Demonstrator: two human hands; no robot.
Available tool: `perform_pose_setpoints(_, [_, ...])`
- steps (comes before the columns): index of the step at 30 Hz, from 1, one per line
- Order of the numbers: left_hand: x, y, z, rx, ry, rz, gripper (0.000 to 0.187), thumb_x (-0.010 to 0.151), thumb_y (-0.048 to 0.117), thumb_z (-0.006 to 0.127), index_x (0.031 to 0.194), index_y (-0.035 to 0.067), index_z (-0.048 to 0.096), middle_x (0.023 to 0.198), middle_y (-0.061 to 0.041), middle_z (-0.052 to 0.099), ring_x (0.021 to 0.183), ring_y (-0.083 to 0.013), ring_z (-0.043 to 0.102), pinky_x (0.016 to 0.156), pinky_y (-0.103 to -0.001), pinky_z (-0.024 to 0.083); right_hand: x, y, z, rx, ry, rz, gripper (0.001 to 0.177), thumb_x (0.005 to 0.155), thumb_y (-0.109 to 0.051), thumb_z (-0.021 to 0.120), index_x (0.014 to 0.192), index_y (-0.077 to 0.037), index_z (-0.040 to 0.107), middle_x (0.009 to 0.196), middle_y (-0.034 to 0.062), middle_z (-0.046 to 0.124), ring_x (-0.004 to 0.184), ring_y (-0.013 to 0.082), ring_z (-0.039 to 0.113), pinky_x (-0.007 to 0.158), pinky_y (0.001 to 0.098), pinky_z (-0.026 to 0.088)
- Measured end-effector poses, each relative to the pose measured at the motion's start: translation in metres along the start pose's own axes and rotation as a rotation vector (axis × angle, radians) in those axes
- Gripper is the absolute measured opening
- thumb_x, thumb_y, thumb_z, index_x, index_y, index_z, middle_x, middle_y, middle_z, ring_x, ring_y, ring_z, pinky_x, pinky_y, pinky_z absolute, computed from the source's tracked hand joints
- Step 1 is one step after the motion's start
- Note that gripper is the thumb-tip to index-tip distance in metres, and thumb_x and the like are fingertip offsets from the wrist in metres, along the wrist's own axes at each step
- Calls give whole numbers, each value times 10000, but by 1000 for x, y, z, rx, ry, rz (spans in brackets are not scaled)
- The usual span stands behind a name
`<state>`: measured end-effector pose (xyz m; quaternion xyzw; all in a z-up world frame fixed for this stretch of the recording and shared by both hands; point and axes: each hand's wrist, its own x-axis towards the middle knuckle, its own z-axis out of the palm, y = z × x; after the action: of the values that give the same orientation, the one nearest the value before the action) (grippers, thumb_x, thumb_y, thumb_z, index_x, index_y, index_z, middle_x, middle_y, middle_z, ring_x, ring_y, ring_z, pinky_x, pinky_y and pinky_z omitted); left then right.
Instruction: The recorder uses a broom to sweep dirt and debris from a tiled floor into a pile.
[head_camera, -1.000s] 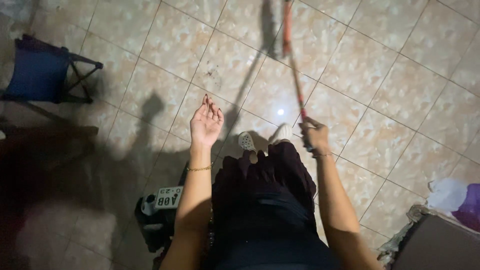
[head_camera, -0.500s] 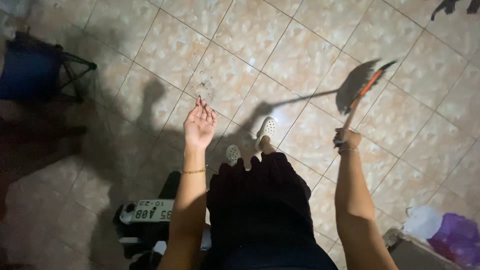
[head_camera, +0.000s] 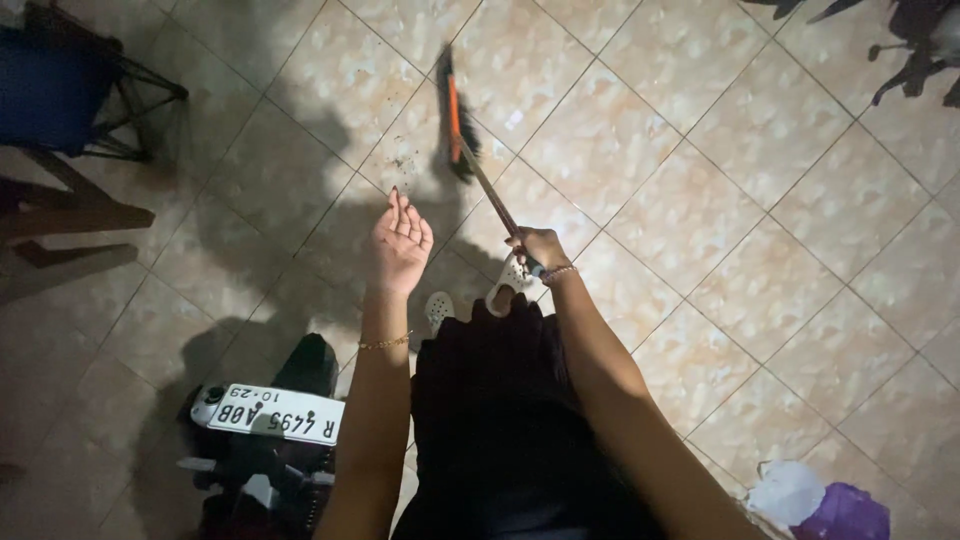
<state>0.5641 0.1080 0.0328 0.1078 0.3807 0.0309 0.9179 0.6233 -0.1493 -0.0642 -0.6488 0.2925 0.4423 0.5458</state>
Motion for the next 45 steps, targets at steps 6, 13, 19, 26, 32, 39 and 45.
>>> perform_pose_setpoints(6, [16, -26, 21, 22, 13, -39, 332, 1007, 151, 555, 1328, 168, 641, 1103, 55, 649, 962, -88, 617, 914, -307, 523, -47, -10, -78, 140, 2, -128, 423, 861, -58, 709, 1269, 49, 687, 684, 52, 621, 450, 93, 499, 366, 260, 406])
perform_pose_setpoints(13, [41, -46, 35, 33, -66, -111, 249, 1016, 154, 595, 1258, 186, 645, 1084, 66, 666, 957, -93, 629, 921, -320, 520, -29, 33, -178, 174, 331, -244, 427, 879, -100, 728, 1286, -7, 640, 724, 97, 676, 441, 121, 552, 369, 281, 432])
perform_pose_setpoints(19, [61, -43, 37, 77, -123, -107, 345, 1027, 177, 589, 1372, 179, 597, 1169, 56, 628, 1021, -101, 598, 965, -324, 508, 24, 38, -229, 14, 651, -44, 200, 952, -135, 682, 988, 60, 661, 671, 114, 638, 443, 170, 579, 363, 317, 432])
perform_pose_setpoints(26, [57, -35, 28, 45, -198, -28, 454, 1059, 229, 519, 1505, 153, 489, 1358, 39, 521, 1214, -106, 510, 1033, -326, 471, 254, 159, -267, -402, 424, -208, 366, 956, -331, 743, 772, -24, 670, 617, 95, 561, 514, 237, 533, 457, 406, 369])
perform_pose_setpoints(32, [48, -29, 37, -92, -220, -4, 246, 1136, 141, 481, 1278, 105, 679, 1134, -24, 690, 1008, -154, 662, 942, -327, 551, 114, 19, -92, -346, 194, -62, 114, 864, -126, 733, 956, -59, 722, 626, 63, 688, 534, 202, 684, 436, 347, 529])
perform_pose_setpoints(39, [59, -34, 59, -100, -8, -40, 288, 1059, 196, 474, 1164, 102, 725, 1055, -18, 737, 919, -149, 680, 866, -327, 550, 28, -56, -100, -96, -67, -100, 470, 906, -96, 718, 1359, -34, 611, 766, 116, 684, 460, 106, 497, 415, 271, 427])
perform_pose_setpoints(45, [108, -52, 101, 111, -119, -133, 297, 1001, 186, 498, 1226, 171, 690, 1111, 66, 703, 999, -102, 640, 932, -306, 495, -28, -52, -168, 206, 43, -192, 528, 905, -84, 694, 1403, 24, 555, 832, 94, 698, 466, 106, 497, 399, 287, 441])
